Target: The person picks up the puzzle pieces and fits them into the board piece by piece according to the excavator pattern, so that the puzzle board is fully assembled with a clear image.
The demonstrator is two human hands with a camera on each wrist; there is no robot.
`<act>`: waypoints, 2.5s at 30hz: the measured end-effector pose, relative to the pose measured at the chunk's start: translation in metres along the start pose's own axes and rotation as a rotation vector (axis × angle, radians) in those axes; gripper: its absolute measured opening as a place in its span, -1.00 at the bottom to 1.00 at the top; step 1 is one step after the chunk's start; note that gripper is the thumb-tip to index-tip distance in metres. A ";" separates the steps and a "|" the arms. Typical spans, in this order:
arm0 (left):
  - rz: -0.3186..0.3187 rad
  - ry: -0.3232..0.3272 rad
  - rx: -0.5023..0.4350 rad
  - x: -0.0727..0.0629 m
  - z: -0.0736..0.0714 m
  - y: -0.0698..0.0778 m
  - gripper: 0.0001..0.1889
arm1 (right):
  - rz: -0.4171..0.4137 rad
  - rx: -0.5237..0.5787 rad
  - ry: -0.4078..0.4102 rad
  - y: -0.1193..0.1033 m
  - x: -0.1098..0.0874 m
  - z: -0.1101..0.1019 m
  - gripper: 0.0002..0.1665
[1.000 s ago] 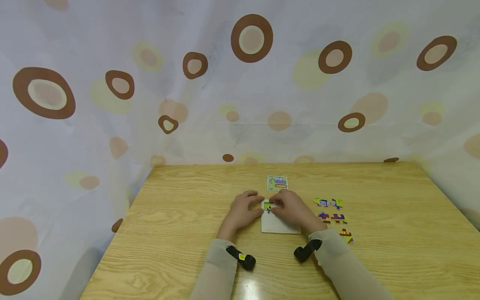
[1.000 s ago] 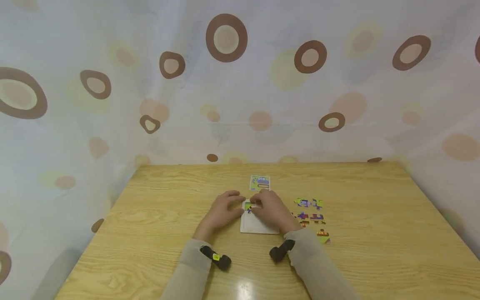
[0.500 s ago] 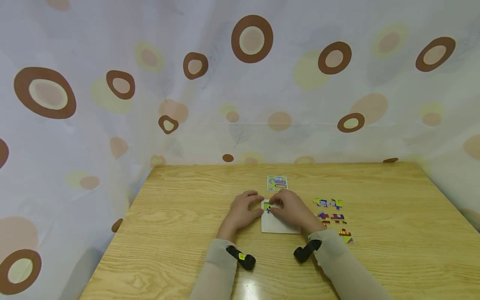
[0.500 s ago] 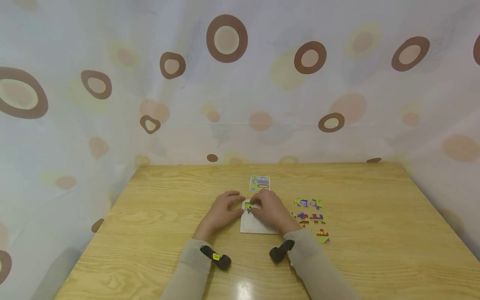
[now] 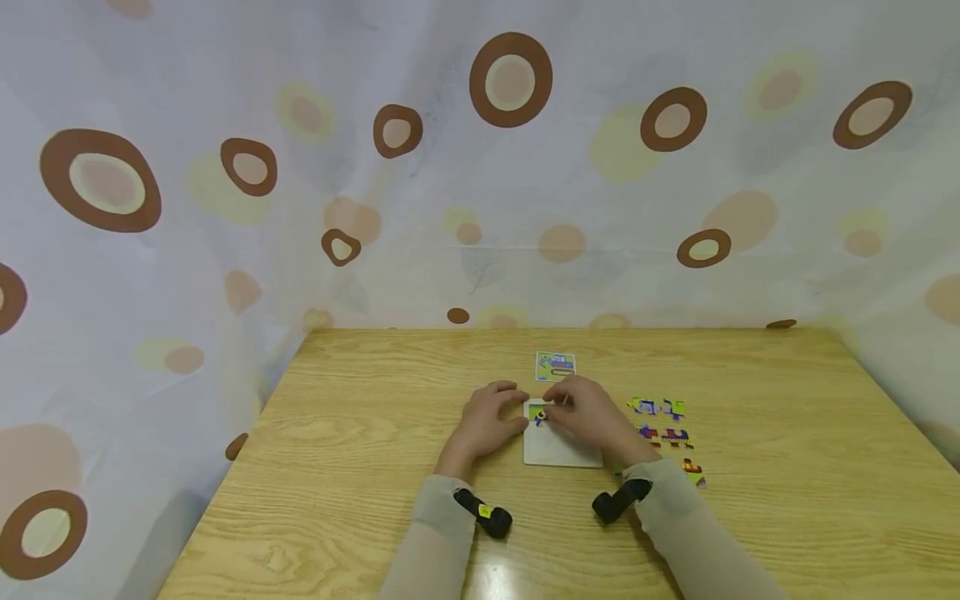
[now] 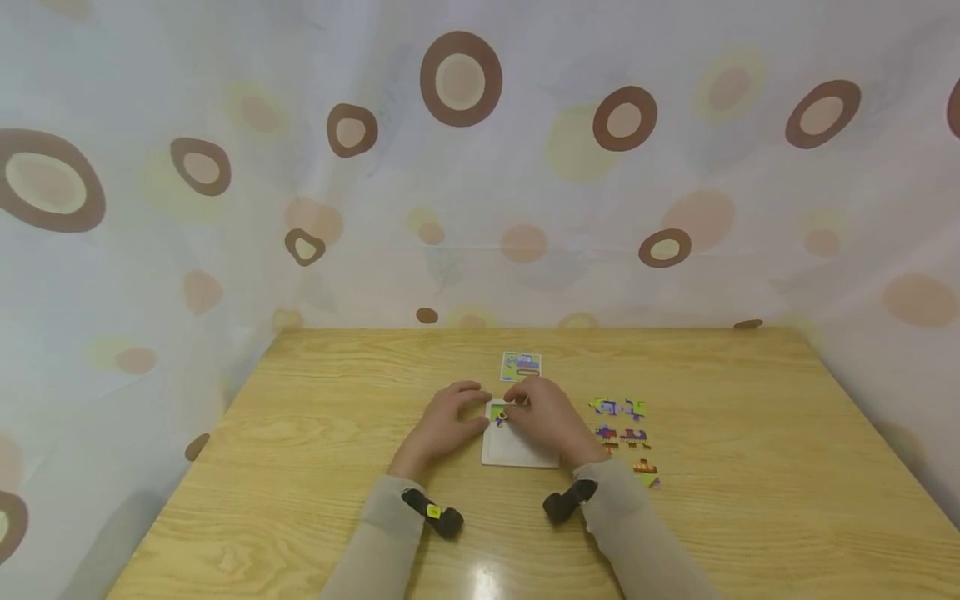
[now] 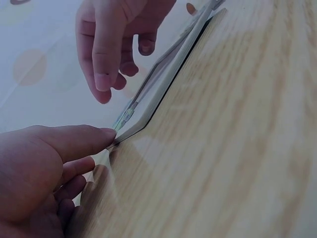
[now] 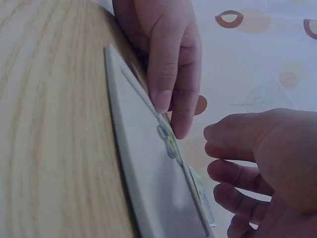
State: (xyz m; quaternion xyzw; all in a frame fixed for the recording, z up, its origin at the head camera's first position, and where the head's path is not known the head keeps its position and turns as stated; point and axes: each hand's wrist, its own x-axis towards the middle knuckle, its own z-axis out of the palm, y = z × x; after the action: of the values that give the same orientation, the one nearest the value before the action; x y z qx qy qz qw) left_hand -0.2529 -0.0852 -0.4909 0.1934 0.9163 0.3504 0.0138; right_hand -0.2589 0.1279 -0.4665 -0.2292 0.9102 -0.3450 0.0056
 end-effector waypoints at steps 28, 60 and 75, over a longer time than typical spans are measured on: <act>0.001 -0.004 0.023 0.000 0.001 0.003 -0.59 | -0.023 -0.038 0.102 0.009 -0.032 -0.054 -0.70; 0.001 -0.006 0.025 0.001 0.001 0.001 -0.58 | 0.135 -0.014 0.089 0.064 -0.059 -0.091 -0.59; 0.008 -0.009 0.016 -0.002 0.000 0.004 -0.58 | 0.149 -0.025 0.034 0.082 -0.064 -0.093 -0.56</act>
State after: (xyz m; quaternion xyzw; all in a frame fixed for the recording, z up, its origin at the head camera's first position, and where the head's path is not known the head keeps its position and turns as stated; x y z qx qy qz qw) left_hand -0.2499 -0.0834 -0.4884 0.1989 0.9182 0.3422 0.0150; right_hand -0.2509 0.2671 -0.4563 -0.1550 0.9288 -0.3363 0.0129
